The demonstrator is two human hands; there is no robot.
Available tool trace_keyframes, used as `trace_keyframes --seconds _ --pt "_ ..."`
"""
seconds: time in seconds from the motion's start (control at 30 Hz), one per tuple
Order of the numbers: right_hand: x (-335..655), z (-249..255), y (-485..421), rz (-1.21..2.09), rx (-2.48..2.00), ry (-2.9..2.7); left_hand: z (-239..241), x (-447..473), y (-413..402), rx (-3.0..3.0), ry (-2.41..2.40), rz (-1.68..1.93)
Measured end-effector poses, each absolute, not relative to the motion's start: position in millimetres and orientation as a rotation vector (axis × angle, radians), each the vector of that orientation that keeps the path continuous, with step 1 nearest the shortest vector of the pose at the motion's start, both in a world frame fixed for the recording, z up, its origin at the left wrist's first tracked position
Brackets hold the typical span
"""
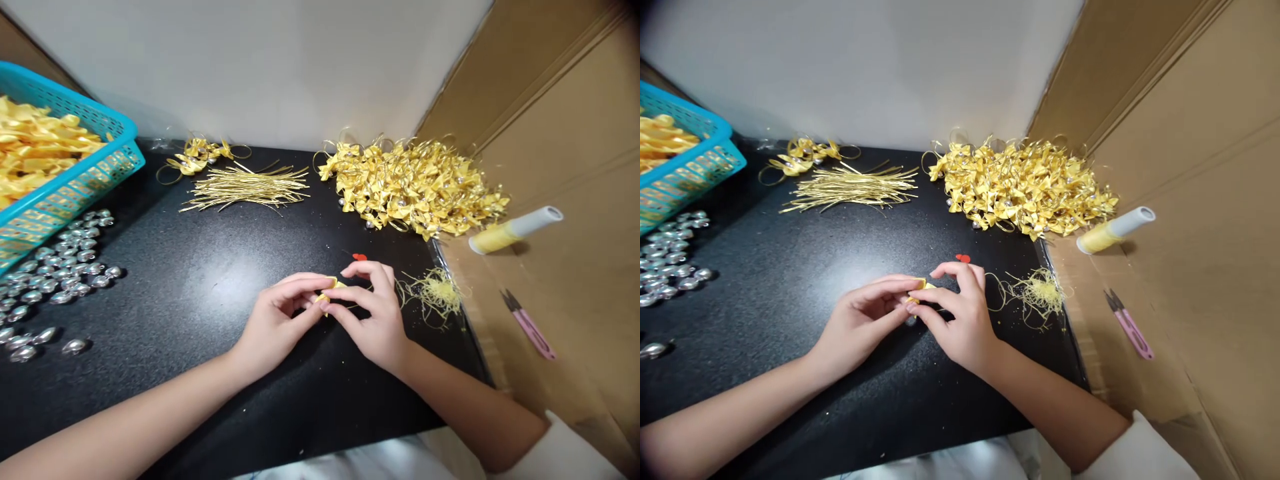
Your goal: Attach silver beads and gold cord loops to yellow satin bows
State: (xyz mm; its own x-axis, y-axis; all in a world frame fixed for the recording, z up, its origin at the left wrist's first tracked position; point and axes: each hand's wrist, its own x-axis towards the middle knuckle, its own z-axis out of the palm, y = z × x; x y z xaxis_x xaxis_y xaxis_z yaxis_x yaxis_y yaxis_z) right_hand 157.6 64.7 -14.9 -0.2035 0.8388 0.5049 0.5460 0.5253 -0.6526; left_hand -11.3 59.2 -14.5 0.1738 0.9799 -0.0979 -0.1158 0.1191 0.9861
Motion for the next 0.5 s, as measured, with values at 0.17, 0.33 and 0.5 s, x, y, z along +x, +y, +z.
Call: trace_keyframes --seconds 0.17,0.33,0.5 --pt "159.7 -17.4 64.9 0.479 -1.109 -1.923 -11.7 -10.8 60.2 1.184 1.013 1.002" --pt "162.9 -9.6 60.8 0.612 -0.988 -1.753 -11.7 -10.1 61.9 1.191 1.034 0.958" --pt "172.5 10.2 67.6 0.834 -0.936 -1.318 -14.0 -11.3 65.6 1.173 1.059 0.958"
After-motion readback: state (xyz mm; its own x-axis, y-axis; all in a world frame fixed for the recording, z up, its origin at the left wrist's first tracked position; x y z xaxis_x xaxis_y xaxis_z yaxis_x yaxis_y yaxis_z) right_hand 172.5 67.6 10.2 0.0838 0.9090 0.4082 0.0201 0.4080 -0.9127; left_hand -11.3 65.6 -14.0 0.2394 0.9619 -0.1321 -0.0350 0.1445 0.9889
